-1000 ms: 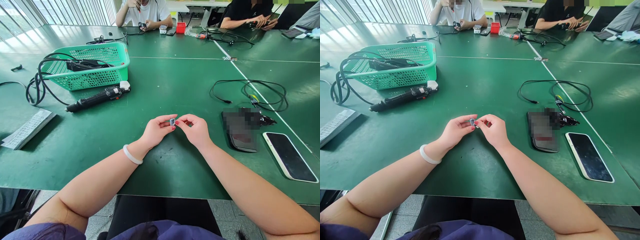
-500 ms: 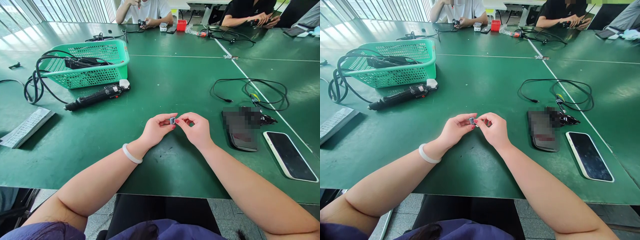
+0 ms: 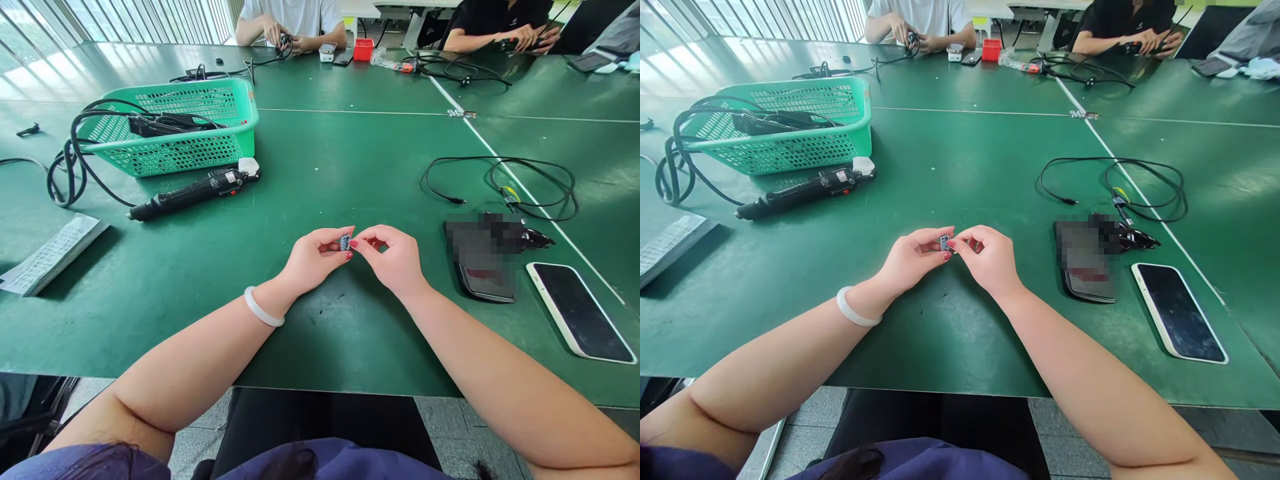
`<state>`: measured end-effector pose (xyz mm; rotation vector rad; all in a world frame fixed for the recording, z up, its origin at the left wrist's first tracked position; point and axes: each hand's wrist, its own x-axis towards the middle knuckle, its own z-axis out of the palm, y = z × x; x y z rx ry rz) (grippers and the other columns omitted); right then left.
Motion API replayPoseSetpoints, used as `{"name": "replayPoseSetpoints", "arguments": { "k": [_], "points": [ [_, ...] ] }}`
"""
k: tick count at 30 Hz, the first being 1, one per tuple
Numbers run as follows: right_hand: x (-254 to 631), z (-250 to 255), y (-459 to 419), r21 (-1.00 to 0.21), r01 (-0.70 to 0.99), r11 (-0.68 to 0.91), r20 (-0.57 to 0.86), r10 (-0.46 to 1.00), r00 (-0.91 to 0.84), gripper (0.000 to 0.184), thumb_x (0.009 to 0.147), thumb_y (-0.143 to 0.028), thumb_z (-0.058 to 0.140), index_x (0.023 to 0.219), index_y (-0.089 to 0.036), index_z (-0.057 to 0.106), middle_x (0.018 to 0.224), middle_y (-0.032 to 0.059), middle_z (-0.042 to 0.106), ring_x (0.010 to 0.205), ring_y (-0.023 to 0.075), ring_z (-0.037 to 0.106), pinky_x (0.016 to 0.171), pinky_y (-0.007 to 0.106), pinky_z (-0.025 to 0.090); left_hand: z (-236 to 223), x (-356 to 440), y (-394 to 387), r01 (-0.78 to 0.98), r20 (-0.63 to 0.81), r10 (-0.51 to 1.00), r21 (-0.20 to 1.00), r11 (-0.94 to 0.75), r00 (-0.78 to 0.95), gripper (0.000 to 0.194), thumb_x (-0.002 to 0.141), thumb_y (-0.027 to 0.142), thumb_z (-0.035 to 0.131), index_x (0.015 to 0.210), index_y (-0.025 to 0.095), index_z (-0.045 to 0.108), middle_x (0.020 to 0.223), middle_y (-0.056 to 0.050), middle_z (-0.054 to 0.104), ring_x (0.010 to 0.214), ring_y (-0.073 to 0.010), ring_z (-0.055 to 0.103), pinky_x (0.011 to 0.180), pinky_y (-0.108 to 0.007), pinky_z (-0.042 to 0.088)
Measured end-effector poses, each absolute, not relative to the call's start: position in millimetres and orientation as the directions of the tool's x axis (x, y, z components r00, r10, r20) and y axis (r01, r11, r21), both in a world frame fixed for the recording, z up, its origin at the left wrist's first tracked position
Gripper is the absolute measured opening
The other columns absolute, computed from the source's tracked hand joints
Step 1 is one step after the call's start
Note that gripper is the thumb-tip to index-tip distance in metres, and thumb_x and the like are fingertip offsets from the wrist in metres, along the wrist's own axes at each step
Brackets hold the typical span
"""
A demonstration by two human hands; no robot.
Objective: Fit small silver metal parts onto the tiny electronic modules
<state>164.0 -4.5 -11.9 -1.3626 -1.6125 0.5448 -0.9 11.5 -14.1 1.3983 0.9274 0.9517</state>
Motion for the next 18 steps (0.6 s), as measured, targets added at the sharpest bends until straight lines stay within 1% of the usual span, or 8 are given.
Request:
{"name": "replayPoseSetpoints", "arguments": {
  "k": [5,10,14,18],
  "points": [
    [162.7,-10.5,-5.1,-0.79,0.54,0.291,0.357,0.934,0.019,0.023,0.079,-0.04,0.067,0.068,-0.021,0.067,0.07,0.0013,0.066,0.063,0.0137,0.052,0.06,0.029,0.043,-16.0,-0.9,12.5,0.063,0.056,0.928,0.994,-0.085,0.369,0.041,0.073,0.014,0.067,0.114,0.019,0.069,0.112,-0.008,0.067,0.094,-0.0157,0.063,0.091,-0.034,0.051],
    [161.4,-12.0,-4.4,-0.795,0.528,0.3,0.353,0.936,0.0,0.017,0.081,-0.035,0.066,0.07,-0.021,0.068,0.07,0.0006,0.066,0.062,0.0132,0.052,0.061,0.029,0.043,-15.2,-1.4,13.5,0.067,0.061,0.93,0.994,-0.091,0.363,0.036,0.076,0.022,0.067,0.112,0.019,0.07,0.109,-0.008,0.069,0.093,-0.0168,0.064,0.089,-0.034,0.051],
    [161.6,-16.6,-2.2,-0.834,0.477,0.276,0.305,0.952,-0.019,0.019,0.084,-0.036,0.063,0.075,-0.021,0.07,0.076,0.0019,0.07,0.067,0.0147,0.057,0.064,0.029,0.045,-12.5,-2.6,13.0,0.035,0.035,0.938,0.998,-0.05,0.346,0.035,0.076,0.026,0.069,0.11,0.017,0.071,0.106,-0.008,0.072,0.093,-0.0177,0.066,0.09,-0.034,0.051],
    [161.9,-17.9,-1.7,-0.822,0.473,0.316,0.329,0.943,-0.059,0.017,0.084,-0.034,0.063,0.079,-0.021,0.072,0.08,0.0031,0.071,0.073,0.0162,0.06,0.066,0.03,0.046,-11.2,-3.2,11.7,-0.003,-0.01,0.942,1.0,0.012,0.337,0.036,0.075,0.027,0.07,0.109,0.016,0.071,0.103,-0.008,0.074,0.091,-0.0181,0.068,0.09,-0.034,0.052]
  ]
}}
